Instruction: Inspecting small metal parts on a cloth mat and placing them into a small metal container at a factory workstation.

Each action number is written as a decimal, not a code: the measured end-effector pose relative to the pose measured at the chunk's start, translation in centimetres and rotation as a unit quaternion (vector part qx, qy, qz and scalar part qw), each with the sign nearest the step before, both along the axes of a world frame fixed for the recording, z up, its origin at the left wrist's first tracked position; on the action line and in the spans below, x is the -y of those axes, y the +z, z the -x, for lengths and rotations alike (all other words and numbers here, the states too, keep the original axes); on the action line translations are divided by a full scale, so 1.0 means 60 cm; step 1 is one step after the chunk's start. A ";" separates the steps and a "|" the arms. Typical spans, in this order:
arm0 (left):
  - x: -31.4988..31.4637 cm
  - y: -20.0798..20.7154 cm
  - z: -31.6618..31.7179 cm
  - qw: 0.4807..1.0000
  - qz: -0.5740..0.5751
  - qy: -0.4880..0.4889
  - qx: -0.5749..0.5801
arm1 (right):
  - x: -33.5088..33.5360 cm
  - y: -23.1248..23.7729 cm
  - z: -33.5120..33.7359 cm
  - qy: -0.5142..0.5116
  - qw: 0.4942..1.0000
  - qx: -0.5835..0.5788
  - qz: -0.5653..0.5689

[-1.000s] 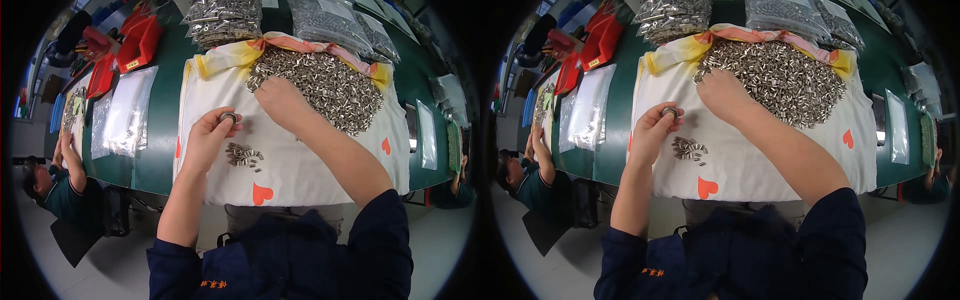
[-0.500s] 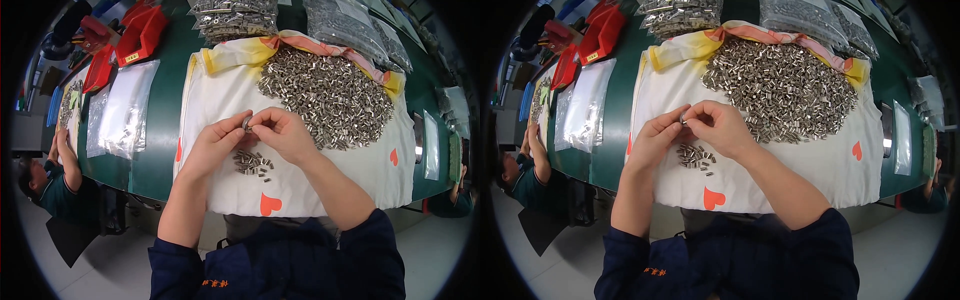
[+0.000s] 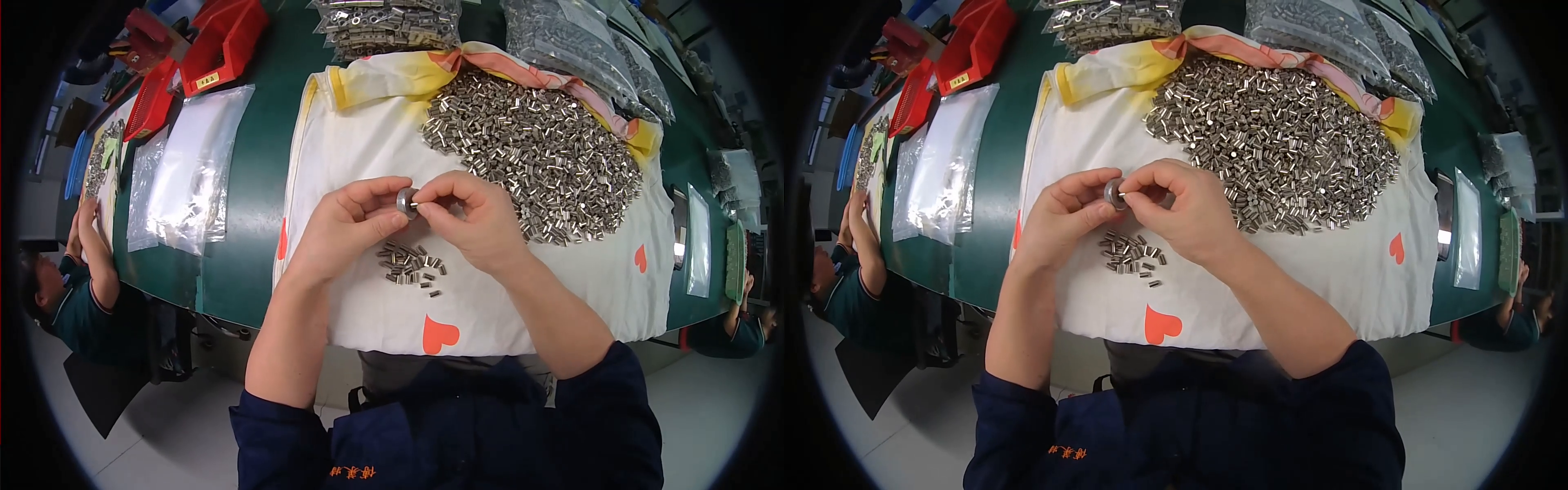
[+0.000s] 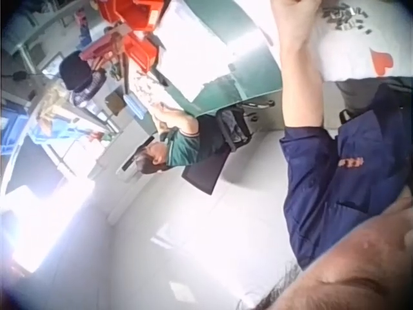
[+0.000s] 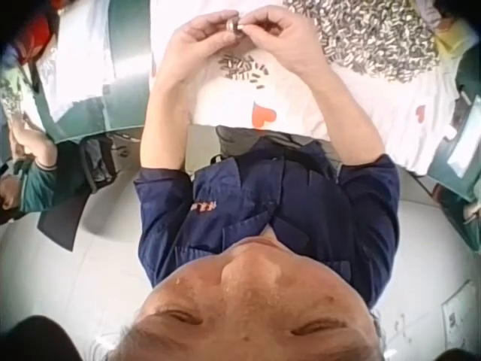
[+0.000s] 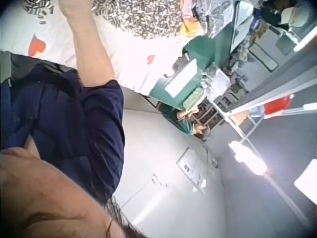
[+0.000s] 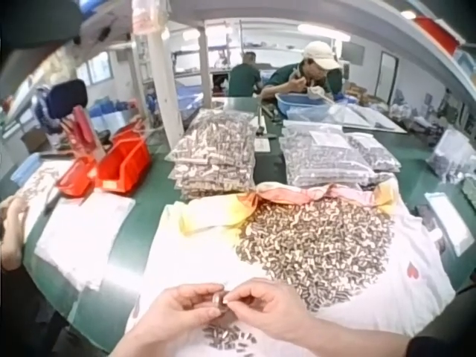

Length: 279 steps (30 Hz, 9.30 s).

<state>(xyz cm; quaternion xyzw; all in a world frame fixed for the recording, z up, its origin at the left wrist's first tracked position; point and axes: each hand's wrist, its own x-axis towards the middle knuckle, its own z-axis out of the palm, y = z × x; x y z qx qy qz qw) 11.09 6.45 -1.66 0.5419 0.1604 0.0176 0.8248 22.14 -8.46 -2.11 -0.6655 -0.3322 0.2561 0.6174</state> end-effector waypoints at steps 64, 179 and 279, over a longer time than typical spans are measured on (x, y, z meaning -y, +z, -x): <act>0.001 0.015 0.007 0.998 -0.061 -0.020 -0.015 | 0.011 0.042 0.003 0.033 0.991 0.108 0.073; 0.013 0.019 0.011 0.984 -0.151 -0.091 -0.039 | 0.002 0.035 -0.063 -0.085 0.860 0.444 0.238; 0.011 -0.005 0.000 0.996 -0.085 -0.003 0.025 | 0.010 0.019 0.018 -0.058 0.975 0.214 0.028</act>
